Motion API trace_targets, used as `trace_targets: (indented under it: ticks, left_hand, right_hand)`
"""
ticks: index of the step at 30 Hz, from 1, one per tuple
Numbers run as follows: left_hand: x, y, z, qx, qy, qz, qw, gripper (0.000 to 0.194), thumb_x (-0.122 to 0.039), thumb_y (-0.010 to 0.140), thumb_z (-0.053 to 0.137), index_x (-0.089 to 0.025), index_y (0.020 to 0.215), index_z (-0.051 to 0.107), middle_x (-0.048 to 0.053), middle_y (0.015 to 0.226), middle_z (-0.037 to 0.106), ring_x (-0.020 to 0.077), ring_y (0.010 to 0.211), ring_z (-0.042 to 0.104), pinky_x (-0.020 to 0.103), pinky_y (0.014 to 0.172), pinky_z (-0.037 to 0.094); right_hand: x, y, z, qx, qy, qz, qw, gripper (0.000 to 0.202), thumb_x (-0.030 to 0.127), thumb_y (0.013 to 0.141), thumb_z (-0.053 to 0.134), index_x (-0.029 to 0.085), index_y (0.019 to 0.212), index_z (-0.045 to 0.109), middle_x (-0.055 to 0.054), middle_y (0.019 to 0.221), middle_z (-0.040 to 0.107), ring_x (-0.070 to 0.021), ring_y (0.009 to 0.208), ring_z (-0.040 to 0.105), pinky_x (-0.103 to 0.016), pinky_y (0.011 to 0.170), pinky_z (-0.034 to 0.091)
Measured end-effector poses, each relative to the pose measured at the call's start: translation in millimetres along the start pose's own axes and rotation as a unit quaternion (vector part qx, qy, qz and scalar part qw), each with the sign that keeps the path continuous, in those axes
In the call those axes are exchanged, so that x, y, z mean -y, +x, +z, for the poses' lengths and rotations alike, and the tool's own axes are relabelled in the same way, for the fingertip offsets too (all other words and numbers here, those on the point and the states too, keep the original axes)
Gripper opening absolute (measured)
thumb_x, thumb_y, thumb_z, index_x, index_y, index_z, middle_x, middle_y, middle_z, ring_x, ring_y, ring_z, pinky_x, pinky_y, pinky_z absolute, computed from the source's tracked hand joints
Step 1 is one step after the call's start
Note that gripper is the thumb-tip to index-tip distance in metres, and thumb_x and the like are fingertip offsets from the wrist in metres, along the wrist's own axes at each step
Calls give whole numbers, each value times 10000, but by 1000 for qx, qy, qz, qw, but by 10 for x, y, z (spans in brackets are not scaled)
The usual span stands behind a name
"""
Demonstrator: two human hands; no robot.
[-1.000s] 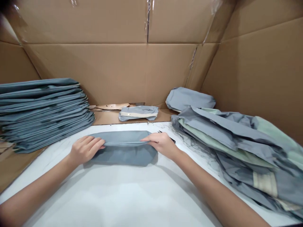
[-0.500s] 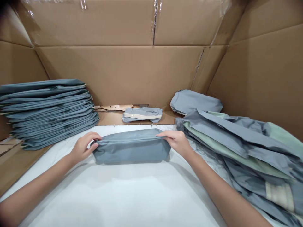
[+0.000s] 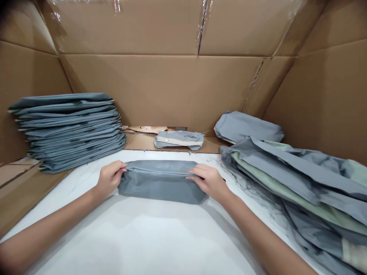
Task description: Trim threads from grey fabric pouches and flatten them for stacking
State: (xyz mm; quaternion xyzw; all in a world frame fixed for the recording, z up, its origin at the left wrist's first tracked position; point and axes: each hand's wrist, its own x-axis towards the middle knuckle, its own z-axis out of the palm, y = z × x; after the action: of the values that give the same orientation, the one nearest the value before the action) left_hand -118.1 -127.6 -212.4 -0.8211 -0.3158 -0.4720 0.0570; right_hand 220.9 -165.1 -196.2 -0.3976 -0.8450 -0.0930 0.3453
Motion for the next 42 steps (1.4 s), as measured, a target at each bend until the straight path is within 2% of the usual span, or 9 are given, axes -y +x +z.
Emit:
trace_targets:
  ticks: [5, 11, 14, 19, 23, 30, 34, 38, 42]
  left_hand:
    - [-24, 60, -62, -15, -22, 14, 1000, 215, -124, 824, 432, -143, 686, 595, 5, 630, 617, 92, 618, 588, 212, 662, 479]
    - [-149, 132, -28, 35, -134, -175, 975, 240, -248, 810, 488, -125, 627, 582, 1, 563, 566, 84, 529, 509, 174, 493, 390]
    - [-137, 169, -34, 79, -161, -183, 967, 281, -300, 825, 465, -122, 628, 557, 0, 558, 545, 81, 523, 495, 169, 486, 381]
    - [-96, 222, -157, 183, 43, -9, 982, 231, -275, 870, 411, -165, 859, 613, 20, 752, 643, 107, 684, 582, 190, 594, 415]
    - [-119, 182, -142, 160, 175, 127, 963, 168, -286, 842, 489, -179, 880, 613, 18, 780, 656, 125, 739, 598, 211, 611, 415]
    - [-119, 64, -25, 52, 142, 129, 980, 158, -134, 819, 490, -181, 703, 587, -17, 606, 595, 81, 594, 524, 200, 547, 363]
    - [-80, 24, -17, -20, 270, 263, 926, 148, -97, 745, 554, -195, 642, 513, -51, 462, 430, 72, 457, 365, 243, 463, 230]
    - [-45, 47, -50, -4, 293, 348, 891, 146, -91, 740, 562, -201, 673, 491, -60, 460, 389, 71, 451, 322, 243, 463, 215]
    - [1, 63, -73, 70, 258, 321, 908, 119, -234, 819, 534, -195, 710, 506, -45, 492, 431, 83, 486, 373, 237, 490, 251]
  right_hand:
    - [-92, 7, 45, -24, -3, -41, 999, 162, 203, 801, 518, 181, 828, 676, 6, 687, 661, -28, 623, 592, -128, 591, 461]
    - [-233, -41, 43, -35, -9, -46, 998, 191, 190, 806, 503, 190, 867, 684, 1, 728, 677, -42, 658, 618, -142, 630, 486]
    - [-272, -65, 96, -37, 8, -37, 999, 182, 183, 801, 508, 180, 851, 683, 6, 734, 681, -38, 664, 626, -128, 616, 486]
    - [-255, -52, 198, -43, -2, 4, 999, 182, 233, 803, 512, 186, 800, 688, 7, 726, 681, -39, 648, 619, -130, 597, 469]
    - [-82, -10, 190, -27, -32, -17, 999, 197, 245, 815, 497, 218, 858, 687, 19, 708, 668, -22, 630, 591, -123, 592, 433]
    - [174, 7, 160, -57, -128, -110, 984, 183, 216, 825, 479, 218, 873, 655, 38, 630, 630, 9, 548, 525, -141, 523, 327]
    - [80, -33, 184, -84, -182, -188, 961, 123, 209, 810, 500, 191, 788, 619, 45, 507, 549, 3, 455, 430, -182, 485, 274]
    - [-23, -83, 188, -66, -187, -240, 950, 85, 225, 803, 519, 196, 820, 597, 50, 490, 511, -2, 454, 407, -193, 501, 291]
    - [-21, -109, 186, -57, -200, -260, 943, 133, 247, 791, 538, 197, 895, 603, 31, 576, 576, -16, 533, 483, -179, 562, 346]
